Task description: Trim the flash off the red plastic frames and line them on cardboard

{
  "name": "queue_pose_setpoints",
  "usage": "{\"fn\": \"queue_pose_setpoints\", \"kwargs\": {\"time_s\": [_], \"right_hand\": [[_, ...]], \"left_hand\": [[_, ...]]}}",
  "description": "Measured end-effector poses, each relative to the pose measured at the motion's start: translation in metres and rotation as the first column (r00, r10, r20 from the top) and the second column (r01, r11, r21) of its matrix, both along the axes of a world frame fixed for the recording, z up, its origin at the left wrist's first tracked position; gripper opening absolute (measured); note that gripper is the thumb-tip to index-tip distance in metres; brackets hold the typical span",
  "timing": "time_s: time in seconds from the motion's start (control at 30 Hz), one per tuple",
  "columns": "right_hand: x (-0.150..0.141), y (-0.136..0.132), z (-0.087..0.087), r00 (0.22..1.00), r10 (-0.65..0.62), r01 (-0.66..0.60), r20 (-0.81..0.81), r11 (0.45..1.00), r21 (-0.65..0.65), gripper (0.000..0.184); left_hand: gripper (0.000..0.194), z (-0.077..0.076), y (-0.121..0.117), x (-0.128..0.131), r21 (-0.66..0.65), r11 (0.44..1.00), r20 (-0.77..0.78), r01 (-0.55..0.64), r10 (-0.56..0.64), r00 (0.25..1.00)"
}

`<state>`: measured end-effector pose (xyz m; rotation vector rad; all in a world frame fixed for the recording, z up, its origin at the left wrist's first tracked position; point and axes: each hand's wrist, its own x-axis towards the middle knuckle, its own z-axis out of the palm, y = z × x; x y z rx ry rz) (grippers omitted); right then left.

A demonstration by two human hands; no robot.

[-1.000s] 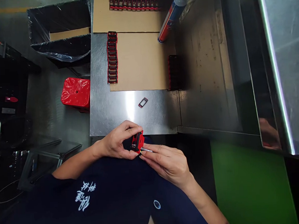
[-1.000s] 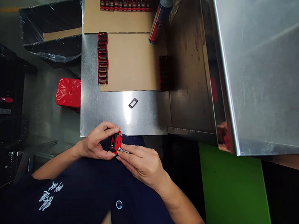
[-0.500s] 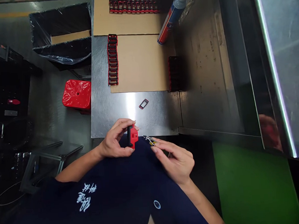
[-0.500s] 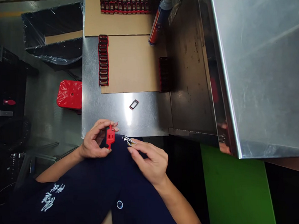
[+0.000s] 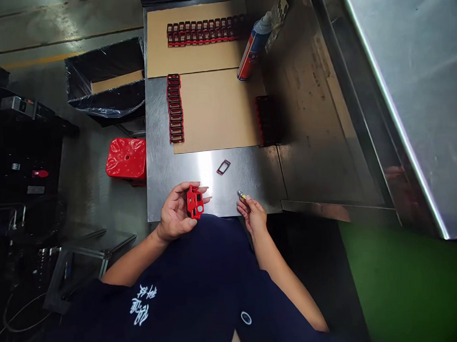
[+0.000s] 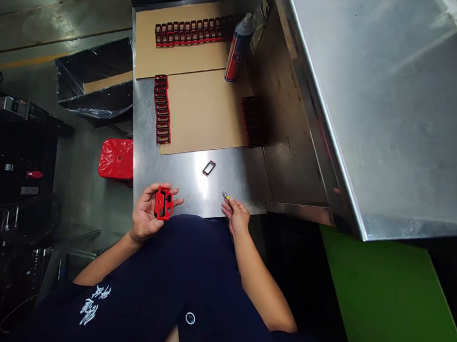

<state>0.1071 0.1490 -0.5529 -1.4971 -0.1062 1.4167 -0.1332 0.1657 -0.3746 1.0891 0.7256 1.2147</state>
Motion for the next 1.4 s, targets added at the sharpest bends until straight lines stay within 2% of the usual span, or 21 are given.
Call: {"fn": "queue_pose_setpoints", "kwargs": {"time_s": [0.1, 0.2, 0.27, 0.33, 0.37, 0.4, 0.47, 0.57, 0.67, 0.8, 0.97, 1.1, 1.2, 1.23, 1.3, 1.33, 1.4], "right_hand": [[0.004, -0.002, -0.013, 0.999, -0.003, 0.001, -0.046, 0.999, -0.043, 0.043], [0.006, -0.002, -0.017, 0.997, 0.004, -0.009, -0.076, 0.998, -0.061, 0.042], [0.006, -0.002, -0.018, 0.996, 0.008, -0.013, -0.088, 0.998, -0.064, 0.042], [0.006, -0.001, -0.019, 0.996, 0.011, -0.017, -0.093, 0.998, -0.065, 0.042], [0.006, -0.001, -0.019, 0.996, 0.013, -0.019, -0.093, 0.998, -0.065, 0.041], [0.006, -0.001, -0.019, 0.996, 0.016, -0.022, -0.093, 0.998, -0.064, 0.042], [0.006, -0.001, -0.019, 0.995, 0.024, -0.029, -0.092, 0.998, -0.061, 0.042], [0.007, -0.002, -0.019, 0.995, 0.044, -0.048, -0.09, 0.998, -0.051, 0.043], [0.008, -0.002, -0.019, 0.995, 0.064, -0.067, -0.081, 0.997, -0.04, 0.045], [0.007, -0.002, -0.019, 0.996, 0.07, -0.072, -0.059, 0.997, -0.035, 0.047], [0.005, -0.002, -0.018, 0.997, 0.06, -0.061, -0.047, 0.998, -0.027, 0.05], [0.005, -0.002, -0.017, 0.997, 0.059, -0.06, -0.051, 0.998, -0.016, 0.051], [0.005, -0.001, -0.017, 0.997, 0.058, -0.059, -0.055, 0.998, -0.012, 0.052], [0.005, -0.001, -0.017, 0.997, 0.058, -0.059, -0.056, 0.998, -0.011, 0.052], [0.005, -0.001, -0.018, 0.997, 0.059, -0.059, -0.057, 0.998, -0.009, 0.052], [0.005, -0.001, -0.018, 0.997, 0.059, -0.06, -0.056, 0.998, -0.008, 0.051], [0.006, -0.001, -0.018, 0.997, 0.063, -0.064, -0.052, 0.998, -0.007, 0.051]], "left_hand": [[0.068, -0.001, 0.003, 0.002, 0.051, 0.999, -0.027, 0.007, -0.006, 1.0], [0.068, -0.002, 0.003, 0.003, 0.088, 0.996, -0.055, 0.009, -0.004, 0.998], [0.07, -0.008, 0.005, 0.003, 0.095, 0.995, -0.092, -0.003, 0.011, 0.996], [0.074, -0.02, 0.014, 0.0, 0.052, 0.996, -0.209, -0.079, 0.088, 0.974], [0.074, -0.028, 0.023, -0.002, 0.007, 0.987, -0.328, -0.159, 0.152, 0.933], [0.072, -0.038, 0.035, -0.005, -0.034, 0.965, -0.466, -0.259, 0.214, 0.859], [0.063, -0.058, 0.067, -0.011, -0.062, 0.886, -0.713, -0.459, 0.282, 0.641], [0.054, -0.083, 0.125, -0.023, -0.009, 0.785, -0.871, -0.619, 0.298, 0.391], [0.056, -0.1, 0.17, -0.029, 0.069, 0.714, -0.95, -0.697, 0.26, 0.173], [0.051, -0.111, 0.199, -0.027, 0.127, 0.689, -0.986, -0.714, 0.167, -0.014], [0.05, -0.112, 0.215, -0.02, 0.182, 0.692, -0.982, -0.699, 0.094, -0.163], [0.068, -0.102, 0.217, -0.015, 0.196, 0.737, -0.974, -0.647, 0.071, -0.214], [0.076, -0.095, 0.2, -0.001, 0.209, 0.839, -0.969, -0.503, 0.108, -0.224], [0.075, -0.094, 0.191, 0.007, 0.201, 0.889, -0.97, -0.411, 0.123, -0.208], [0.074, -0.096, 0.169, 0.026, 0.145, 0.978, -0.983, -0.152, 0.124, -0.137], [0.074, -0.098, 0.158, 0.036, 0.101, 0.995, -0.991, 0.001, 0.101, -0.093], [0.078, -0.104, 0.143, 0.055, 0.016, 0.962, -0.999, 0.273, 0.024, -0.025]]}}
